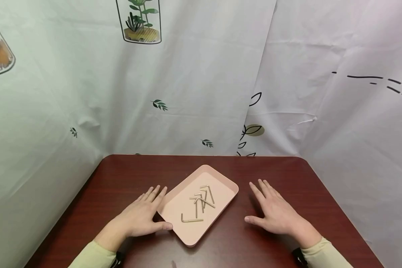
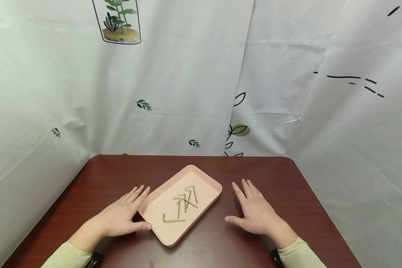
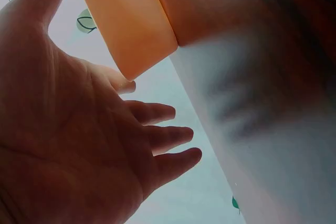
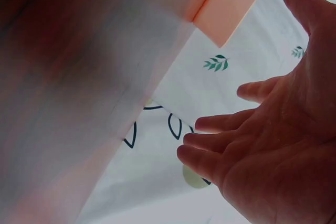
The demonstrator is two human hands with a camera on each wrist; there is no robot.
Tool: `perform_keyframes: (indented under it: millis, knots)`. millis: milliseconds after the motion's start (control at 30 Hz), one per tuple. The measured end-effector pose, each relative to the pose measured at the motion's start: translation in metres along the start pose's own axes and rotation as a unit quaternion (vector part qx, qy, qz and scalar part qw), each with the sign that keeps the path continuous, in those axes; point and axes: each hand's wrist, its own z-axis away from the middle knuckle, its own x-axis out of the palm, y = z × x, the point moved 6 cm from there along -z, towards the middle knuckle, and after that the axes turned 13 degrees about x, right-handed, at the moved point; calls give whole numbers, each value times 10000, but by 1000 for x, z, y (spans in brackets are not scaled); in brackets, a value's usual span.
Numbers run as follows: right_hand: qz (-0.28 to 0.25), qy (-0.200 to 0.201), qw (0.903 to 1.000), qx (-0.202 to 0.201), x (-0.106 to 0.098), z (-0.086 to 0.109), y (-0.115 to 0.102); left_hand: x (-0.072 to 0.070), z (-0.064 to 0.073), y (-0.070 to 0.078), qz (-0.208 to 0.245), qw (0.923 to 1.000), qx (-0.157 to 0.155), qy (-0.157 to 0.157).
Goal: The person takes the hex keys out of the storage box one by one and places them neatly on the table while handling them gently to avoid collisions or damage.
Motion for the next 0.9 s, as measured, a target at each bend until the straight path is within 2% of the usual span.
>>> perform_keyframes:
  millis: [433, 700, 900]
  knots:
    - [-16, -89, 9999, -79, 5, -2, -8, 2, -2, -1, 235, 9996, -20, -161]
    - [-110, -96, 9997, -193, 2, -8, -20, 2, -4, 1, 280, 9994, 37, -184]
    - [-153, -253, 9994, -203, 4, -13, -29, 2, -6, 3, 294, 9993, 79, -201]
